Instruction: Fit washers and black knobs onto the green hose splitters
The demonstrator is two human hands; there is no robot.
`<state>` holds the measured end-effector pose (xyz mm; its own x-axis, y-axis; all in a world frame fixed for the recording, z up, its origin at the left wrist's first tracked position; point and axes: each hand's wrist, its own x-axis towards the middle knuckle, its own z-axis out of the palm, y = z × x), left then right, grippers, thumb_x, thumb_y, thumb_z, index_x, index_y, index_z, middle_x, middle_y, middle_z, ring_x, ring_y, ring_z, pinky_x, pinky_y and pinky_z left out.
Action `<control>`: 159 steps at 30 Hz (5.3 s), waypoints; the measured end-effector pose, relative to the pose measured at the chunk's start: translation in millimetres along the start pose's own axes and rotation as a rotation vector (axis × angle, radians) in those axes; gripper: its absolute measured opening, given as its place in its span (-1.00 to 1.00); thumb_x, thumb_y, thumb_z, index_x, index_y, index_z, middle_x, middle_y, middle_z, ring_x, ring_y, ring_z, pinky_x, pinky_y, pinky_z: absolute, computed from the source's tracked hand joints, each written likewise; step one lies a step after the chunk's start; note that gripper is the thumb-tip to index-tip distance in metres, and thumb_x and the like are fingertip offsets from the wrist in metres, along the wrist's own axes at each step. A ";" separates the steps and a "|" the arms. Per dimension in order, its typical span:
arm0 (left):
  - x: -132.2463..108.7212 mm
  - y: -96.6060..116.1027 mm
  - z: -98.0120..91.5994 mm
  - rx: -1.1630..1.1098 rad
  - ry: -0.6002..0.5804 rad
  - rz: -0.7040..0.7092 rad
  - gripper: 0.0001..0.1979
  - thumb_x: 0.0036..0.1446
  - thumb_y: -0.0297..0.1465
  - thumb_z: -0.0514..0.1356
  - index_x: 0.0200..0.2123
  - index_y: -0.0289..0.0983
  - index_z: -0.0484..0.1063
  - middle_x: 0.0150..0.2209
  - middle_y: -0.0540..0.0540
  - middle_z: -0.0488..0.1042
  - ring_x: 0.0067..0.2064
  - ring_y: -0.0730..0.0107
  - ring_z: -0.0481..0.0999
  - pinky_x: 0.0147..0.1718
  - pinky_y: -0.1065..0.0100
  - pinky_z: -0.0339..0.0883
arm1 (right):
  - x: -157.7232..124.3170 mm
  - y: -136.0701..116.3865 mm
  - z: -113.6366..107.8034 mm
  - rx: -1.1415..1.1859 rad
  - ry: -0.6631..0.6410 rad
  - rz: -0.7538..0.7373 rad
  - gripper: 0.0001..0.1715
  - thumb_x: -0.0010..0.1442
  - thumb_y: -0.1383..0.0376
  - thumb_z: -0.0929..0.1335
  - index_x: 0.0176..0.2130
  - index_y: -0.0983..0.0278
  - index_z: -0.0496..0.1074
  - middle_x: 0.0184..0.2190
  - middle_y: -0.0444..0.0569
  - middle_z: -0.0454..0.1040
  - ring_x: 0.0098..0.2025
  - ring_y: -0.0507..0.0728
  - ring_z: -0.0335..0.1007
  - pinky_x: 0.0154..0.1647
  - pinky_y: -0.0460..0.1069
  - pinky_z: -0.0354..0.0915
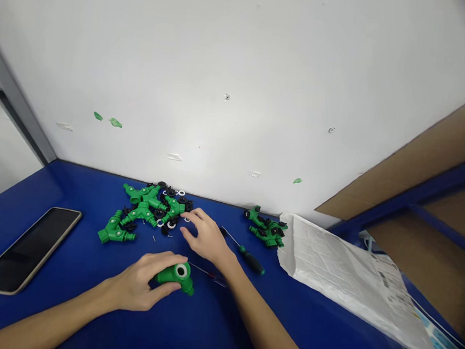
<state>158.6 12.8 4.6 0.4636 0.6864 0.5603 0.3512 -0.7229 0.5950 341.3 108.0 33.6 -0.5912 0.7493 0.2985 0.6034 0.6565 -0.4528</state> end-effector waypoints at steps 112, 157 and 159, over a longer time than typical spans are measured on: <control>5.7 -2.8 -3.6 -0.966 -0.021 -0.704 -0.71 0.09 -0.27 0.30 -0.24 -0.34 0.35 -0.50 -0.06 0.48 -0.50 0.40 0.46 -0.56 0.39 0.34 | -59.4 -41.1 -2.1 0.020 -0.029 -0.156 -0.65 0.43 0.21 -0.01 -0.10 0.29 0.20 -0.33 0.02 0.35 -0.35 0.15 0.27 -0.33 0.01 0.23; 22.9 5.3 -9.5 -1.416 0.258 -0.977 -0.74 0.00 -0.36 0.36 -0.30 -0.29 0.36 -0.47 -0.10 0.50 -0.45 0.39 0.44 -0.51 0.39 0.24 | -47.3 44.4 -27.4 -0.361 0.042 0.239 -0.76 0.27 0.34 0.30 -0.09 0.27 0.48 -0.16 0.13 0.41 -0.12 0.27 0.29 -0.10 0.14 0.28; 22.8 3.8 -10.2 -1.426 0.247 -0.979 -0.76 0.02 -0.36 0.35 -0.30 -0.29 0.37 -0.47 -0.10 0.49 -0.46 0.40 0.43 -0.51 0.40 0.24 | -41.7 46.2 -26.4 -0.367 0.008 0.232 -0.82 0.23 0.35 0.34 -0.18 0.25 0.53 -0.20 0.13 0.42 -0.15 0.28 0.28 -0.16 0.14 0.28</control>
<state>162.2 26.5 25.5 0.3646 0.8821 -0.2983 -0.5899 0.4666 0.6590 408.0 109.4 22.4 -0.4146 0.8801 0.2313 0.8709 0.4575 -0.1798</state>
